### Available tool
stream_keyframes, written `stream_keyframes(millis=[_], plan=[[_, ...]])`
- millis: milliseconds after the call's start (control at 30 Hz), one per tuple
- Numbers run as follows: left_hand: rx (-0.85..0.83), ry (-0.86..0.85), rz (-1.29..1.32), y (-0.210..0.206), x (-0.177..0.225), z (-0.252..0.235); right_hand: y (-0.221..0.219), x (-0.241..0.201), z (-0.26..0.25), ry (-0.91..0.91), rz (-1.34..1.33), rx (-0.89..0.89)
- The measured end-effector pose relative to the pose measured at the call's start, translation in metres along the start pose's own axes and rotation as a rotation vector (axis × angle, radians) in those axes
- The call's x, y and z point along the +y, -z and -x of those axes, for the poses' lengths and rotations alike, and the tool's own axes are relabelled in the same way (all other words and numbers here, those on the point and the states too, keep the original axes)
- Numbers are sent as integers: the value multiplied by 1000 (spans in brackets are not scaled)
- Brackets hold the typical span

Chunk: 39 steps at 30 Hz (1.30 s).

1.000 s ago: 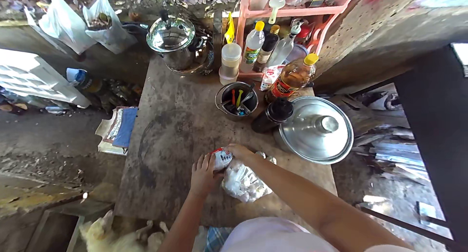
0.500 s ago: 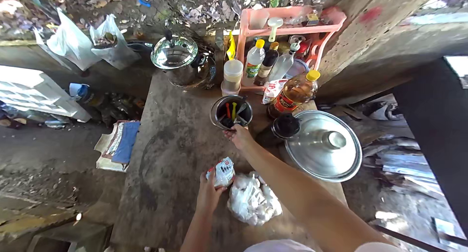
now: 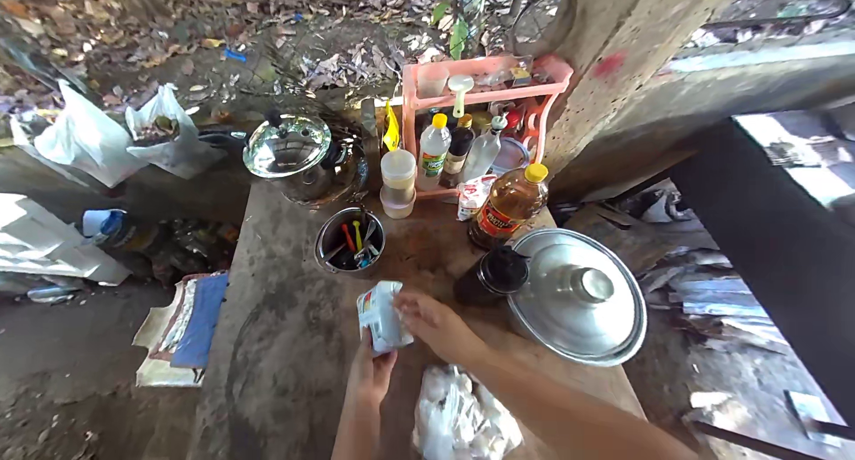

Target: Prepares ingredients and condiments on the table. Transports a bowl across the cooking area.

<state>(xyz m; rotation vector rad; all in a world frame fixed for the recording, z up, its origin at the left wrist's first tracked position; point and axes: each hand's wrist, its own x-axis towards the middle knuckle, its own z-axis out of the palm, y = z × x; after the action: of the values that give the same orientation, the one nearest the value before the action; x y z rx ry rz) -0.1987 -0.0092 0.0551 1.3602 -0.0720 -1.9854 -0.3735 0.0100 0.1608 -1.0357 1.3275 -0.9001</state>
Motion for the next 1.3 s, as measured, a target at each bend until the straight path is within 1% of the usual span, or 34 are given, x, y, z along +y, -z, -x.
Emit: stream_keyframes(millis=[100,167,200,267,333,433,533,633,700,800,900,1033,1100,1167,1233,1267,1300], plan=[[-155,60,-42,-71,-7,-25,24,5,65,15,-108,-134],[-199,109,-26,-114,-15,-54,43,17,91,28,-82,-245],[-208,119,-13,-136,-19,-68,52,23,102,43,-32,-266],[-209,123,28,-175,-24,-90,70,38,122,65,53,-238],[-227,92,104,-208,-25,-112,86,55,139,68,59,-188],[-266,86,212,-239,-21,-153,105,74,160,2,44,-133],[-121,109,207,-250,-19,-187,111,89,175,-37,-1,-71],[-26,91,309,-262,-18,-193,114,95,181,-96,-143,-43],[-15,78,353,-268,-20,-193,114,98,180,-133,-235,-24],[-48,68,399,-272,-25,-190,118,104,176,-140,-305,2],[-32,66,418,-278,-27,-185,122,109,174,-128,-312,-9],[23,46,409,-286,-28,-189,122,113,178,-174,-361,-21],[48,48,404,-284,-27,-190,119,114,181,-185,-340,-25],[39,56,402,-277,-24,-191,116,111,186,-166,-274,-26],[38,16,356,-267,-19,-182,116,110,190,-161,-243,-20],[49,-46,278,-263,-17,-171,117,112,193,-163,-244,-19],[80,-140,130,-259,-15,-155,118,115,196,-167,-253,-15]])
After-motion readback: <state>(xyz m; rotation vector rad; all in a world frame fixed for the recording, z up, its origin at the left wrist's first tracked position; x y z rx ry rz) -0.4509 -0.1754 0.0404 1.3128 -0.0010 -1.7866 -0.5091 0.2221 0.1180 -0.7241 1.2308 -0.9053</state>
